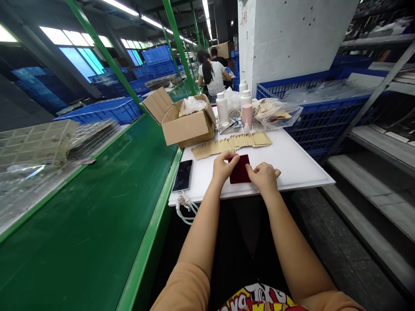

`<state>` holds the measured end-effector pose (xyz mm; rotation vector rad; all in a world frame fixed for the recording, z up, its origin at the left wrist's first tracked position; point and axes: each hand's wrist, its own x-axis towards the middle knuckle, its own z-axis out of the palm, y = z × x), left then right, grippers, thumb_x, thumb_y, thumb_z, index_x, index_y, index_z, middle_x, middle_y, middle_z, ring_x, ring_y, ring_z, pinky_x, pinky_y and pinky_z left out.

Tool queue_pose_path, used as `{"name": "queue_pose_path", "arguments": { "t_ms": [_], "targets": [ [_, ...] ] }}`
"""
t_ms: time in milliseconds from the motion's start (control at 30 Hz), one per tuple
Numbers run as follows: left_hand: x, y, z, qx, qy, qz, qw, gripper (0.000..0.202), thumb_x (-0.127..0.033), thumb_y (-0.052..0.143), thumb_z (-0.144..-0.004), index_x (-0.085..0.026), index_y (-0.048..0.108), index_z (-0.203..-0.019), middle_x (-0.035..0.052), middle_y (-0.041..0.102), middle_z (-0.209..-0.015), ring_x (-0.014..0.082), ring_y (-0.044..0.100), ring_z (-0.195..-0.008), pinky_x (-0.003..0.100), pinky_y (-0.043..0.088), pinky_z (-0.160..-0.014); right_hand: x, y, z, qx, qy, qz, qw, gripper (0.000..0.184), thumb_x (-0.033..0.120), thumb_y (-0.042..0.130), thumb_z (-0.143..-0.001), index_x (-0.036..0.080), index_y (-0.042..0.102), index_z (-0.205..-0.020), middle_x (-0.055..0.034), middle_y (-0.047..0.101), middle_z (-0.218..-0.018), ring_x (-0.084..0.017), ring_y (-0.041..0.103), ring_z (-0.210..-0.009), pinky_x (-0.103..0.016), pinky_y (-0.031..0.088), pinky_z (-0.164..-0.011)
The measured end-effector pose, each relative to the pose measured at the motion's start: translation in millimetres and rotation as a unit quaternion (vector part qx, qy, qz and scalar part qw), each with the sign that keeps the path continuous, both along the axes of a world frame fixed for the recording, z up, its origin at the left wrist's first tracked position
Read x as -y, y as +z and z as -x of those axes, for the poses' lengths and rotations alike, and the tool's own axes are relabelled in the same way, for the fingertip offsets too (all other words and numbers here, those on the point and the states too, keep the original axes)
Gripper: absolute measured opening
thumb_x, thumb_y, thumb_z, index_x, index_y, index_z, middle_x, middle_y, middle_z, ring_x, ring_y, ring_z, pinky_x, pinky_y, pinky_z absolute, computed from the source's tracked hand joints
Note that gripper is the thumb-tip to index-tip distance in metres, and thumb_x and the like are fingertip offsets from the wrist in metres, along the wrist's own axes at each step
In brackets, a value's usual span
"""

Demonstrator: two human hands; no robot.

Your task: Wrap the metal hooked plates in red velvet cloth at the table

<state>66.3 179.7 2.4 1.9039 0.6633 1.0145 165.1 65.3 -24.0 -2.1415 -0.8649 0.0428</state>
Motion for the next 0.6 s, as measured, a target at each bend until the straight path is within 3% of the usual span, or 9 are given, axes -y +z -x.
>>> {"name": "queue_pose_path", "arguments": {
  "t_ms": [133,267,433,600],
  "targets": [
    [-10.0,-1.1,13.0,0.014,-0.087,0.050,0.995,0.032,-0.042,0.057,-0.084,-0.015,0.071,-0.092,0.0073,0.069,-0.093,0.0172,0.061,-0.086,0.028,0.046,-0.080,12.2,-6.9,-9.9,-0.015,0.010,0.016,1.000,0.053,0.060,0.045,-0.082,0.019,0.050,-0.050,-0.0091,0.063,-0.076,-0.027,0.055,-0.084,-0.049,0.030,-0.086],
    [-14.3,-18.7,31.0,0.025,-0.100,0.110,0.989,0.052,-0.050,0.029,-0.094,-0.018,0.062,-0.119,0.0075,0.067,-0.099,0.0159,0.061,-0.085,0.028,0.045,-0.076,9.9,-6.7,-11.9,0.006,0.013,-0.088,0.996,0.039,0.055,0.046,-0.083,0.020,0.058,-0.073,-0.0068,0.065,-0.089,-0.025,0.056,-0.091,-0.045,0.034,-0.089],
    [-9.0,-42.9,35.3,0.015,-0.111,0.110,0.988,0.049,-0.050,0.036,-0.091,-0.014,0.065,-0.107,0.0075,0.066,-0.090,0.0163,0.059,-0.082,0.027,0.045,-0.074,-15.6,6.5,-12.7,-0.066,0.092,-0.155,0.981,0.038,0.055,0.048,-0.083,0.020,0.061,-0.078,-0.0049,0.067,-0.090,-0.020,0.059,-0.087,-0.035,0.041,-0.084],
    [-6.4,-43.9,34.1,0.004,-0.128,0.091,0.988,0.047,-0.051,0.039,-0.091,-0.015,0.066,-0.101,0.0062,0.066,-0.089,0.0162,0.058,-0.080,0.026,0.045,-0.073,-27.1,7.6,-13.6,-0.059,0.094,-0.161,0.981,0.036,0.054,0.053,-0.080,0.020,0.060,-0.072,-0.0046,0.066,-0.082,-0.020,0.060,-0.084,-0.033,0.042,-0.080]
  ]
}}
